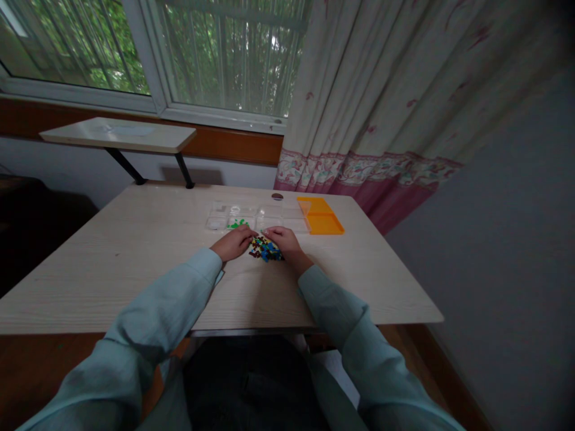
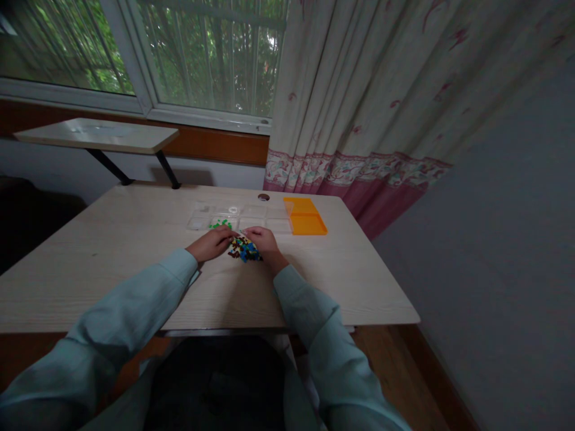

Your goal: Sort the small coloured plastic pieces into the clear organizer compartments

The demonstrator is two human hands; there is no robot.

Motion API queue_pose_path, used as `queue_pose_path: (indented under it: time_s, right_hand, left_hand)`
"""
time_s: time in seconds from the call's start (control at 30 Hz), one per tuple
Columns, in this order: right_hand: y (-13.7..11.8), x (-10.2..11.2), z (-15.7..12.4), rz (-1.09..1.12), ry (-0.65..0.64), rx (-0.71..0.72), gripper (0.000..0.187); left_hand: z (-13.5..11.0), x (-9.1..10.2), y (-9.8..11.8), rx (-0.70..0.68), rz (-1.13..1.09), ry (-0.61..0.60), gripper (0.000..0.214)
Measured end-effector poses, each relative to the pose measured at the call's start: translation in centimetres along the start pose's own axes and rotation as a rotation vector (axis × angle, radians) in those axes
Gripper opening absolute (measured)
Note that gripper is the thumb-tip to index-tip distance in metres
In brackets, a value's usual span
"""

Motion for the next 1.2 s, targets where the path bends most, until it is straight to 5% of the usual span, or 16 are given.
queue_pose_path:
  time_s: [0.73,1.2]
  right_hand:
    - [-0.4,-0.1,0.0,-0.02,-0.002,0.035,0.039]
    - [-1.6,-0.4,-0.6,-0.053,-0.086,0.079,0.034]
  left_hand:
    - [-0.1,0.3,-0.4,0.011,-0.024,0.016,0.029]
    - [0.3,2.4,2.3,-0.054,0.06,0.244,0.024]
Point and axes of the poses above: each hand's wrist, its own z-axis towards the middle knuckle, its own x-axis out of the back of the hand, y = z × x, the point moved 7 cm from there along z, towards the middle knuckle, and after that the axes turned 8 degrees about y, right-handed, at the moved point
